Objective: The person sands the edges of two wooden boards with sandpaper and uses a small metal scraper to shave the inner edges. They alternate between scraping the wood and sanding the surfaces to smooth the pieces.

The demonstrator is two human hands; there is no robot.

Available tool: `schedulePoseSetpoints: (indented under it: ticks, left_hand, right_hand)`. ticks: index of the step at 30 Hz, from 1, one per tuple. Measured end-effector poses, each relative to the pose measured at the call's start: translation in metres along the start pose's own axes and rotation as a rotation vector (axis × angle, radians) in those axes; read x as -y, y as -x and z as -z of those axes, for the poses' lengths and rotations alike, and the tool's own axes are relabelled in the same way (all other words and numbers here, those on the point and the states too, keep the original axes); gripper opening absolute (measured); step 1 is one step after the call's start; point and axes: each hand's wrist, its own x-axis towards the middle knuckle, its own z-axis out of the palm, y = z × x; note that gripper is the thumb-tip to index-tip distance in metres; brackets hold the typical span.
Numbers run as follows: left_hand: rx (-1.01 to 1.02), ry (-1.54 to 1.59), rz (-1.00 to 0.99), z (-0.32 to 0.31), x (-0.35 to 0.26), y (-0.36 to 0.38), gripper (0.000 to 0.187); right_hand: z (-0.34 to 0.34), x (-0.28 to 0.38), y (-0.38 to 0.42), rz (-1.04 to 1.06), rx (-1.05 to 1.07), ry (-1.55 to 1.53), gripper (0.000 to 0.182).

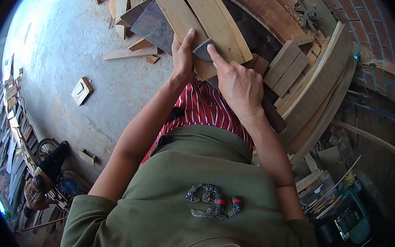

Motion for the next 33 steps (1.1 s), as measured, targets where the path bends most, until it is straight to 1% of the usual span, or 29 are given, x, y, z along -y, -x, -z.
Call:
schedulePoseSetpoints:
  ticks: [3,5,9,12,14,20,22,24,28,30,33]
  left_hand:
    - [-0.002,0.021,0.006,0.0,0.0,0.0,0.048]
    - [0.009,0.025,-0.005,0.0,0.002,-0.003,0.048]
    - [0.018,0.03,0.001,-0.001,-0.001,0.001,0.048]
    - [0.006,0.021,0.012,0.002,0.002,-0.002,0.048]
    - [0.015,0.023,0.008,0.005,0.005,-0.005,0.048]
    - [0.005,0.029,0.033,0.003,0.001,0.0,0.047]
    - [0.024,0.039,0.025,0.002,0.002,-0.003,0.047]
    - [0.009,0.002,-0.035,0.003,0.003,-0.003,0.046]
    - [0.013,0.017,0.01,0.005,0.005,-0.002,0.047]
    - [0.011,0.01,-0.006,0.007,0.006,-0.006,0.047]
    - [0.007,0.008,-0.035,0.005,0.007,-0.005,0.049]
  right_hand:
    - [-0.005,0.003,-0.003,0.013,-0.054,0.019,0.047]
    - [-0.005,0.002,0.006,0.008,-0.033,0.026,0.047]
    - [-0.009,0.004,0.0,-0.005,-0.022,0.026,0.048]
    - [-0.009,0.007,-0.005,-0.004,-0.084,0.023,0.047]
    - [-0.007,0.002,0.005,-0.011,-0.003,-0.003,0.047]
    - [-0.005,0.005,-0.005,-0.013,-0.017,-0.016,0.048]
    - [-0.005,0.004,0.004,-0.017,-0.016,-0.023,0.048]
    - [-0.006,0.003,0.005,-0.008,-0.004,-0.031,0.048]
    - [-0.011,0.003,-0.003,-0.009,-0.027,-0.042,0.049]
    - [-0.011,0.004,-0.004,-0.008,-0.048,-0.051,0.049]
    - [-0.008,0.0,0.004,0.01,-0.018,-0.036,0.049]
